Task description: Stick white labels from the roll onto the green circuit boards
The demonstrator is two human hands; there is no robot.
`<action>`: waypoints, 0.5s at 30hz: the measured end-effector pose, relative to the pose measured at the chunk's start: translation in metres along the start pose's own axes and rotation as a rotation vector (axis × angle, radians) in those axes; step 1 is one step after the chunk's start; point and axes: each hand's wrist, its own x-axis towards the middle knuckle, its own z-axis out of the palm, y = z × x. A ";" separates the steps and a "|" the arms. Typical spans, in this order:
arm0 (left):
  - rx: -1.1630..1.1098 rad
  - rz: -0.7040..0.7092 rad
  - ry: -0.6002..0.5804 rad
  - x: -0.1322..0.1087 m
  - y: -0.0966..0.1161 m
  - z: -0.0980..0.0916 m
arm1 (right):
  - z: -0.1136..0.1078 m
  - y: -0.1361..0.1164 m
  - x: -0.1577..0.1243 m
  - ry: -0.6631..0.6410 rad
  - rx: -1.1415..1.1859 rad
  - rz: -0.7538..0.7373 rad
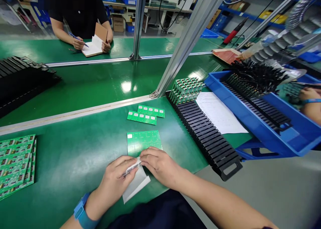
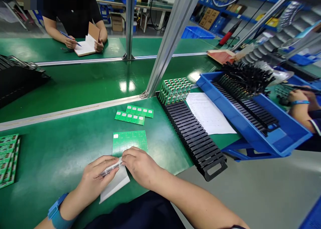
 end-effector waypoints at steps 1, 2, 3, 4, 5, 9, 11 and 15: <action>-0.009 -0.013 -0.003 0.000 0.000 0.000 | 0.001 0.001 0.000 0.007 0.003 -0.005; -0.024 -0.029 -0.008 0.000 0.000 0.000 | 0.002 0.001 -0.001 0.011 0.007 -0.007; -0.041 -0.046 -0.017 0.000 -0.001 0.000 | 0.003 0.002 -0.001 0.015 0.011 -0.007; -0.057 -0.063 -0.027 0.000 -0.001 -0.001 | 0.003 0.003 -0.001 0.019 0.014 -0.005; -0.070 -0.081 -0.036 0.000 -0.002 -0.001 | 0.003 0.003 -0.002 0.024 0.013 -0.004; -0.076 -0.176 -0.030 0.001 -0.003 -0.001 | 0.002 0.000 -0.003 0.059 -0.007 -0.021; -0.088 -0.219 -0.037 0.002 -0.002 -0.001 | 0.001 -0.001 -0.004 0.063 -0.033 -0.031; -0.125 -0.248 -0.055 0.002 -0.002 -0.002 | 0.001 -0.002 -0.006 0.047 -0.085 -0.039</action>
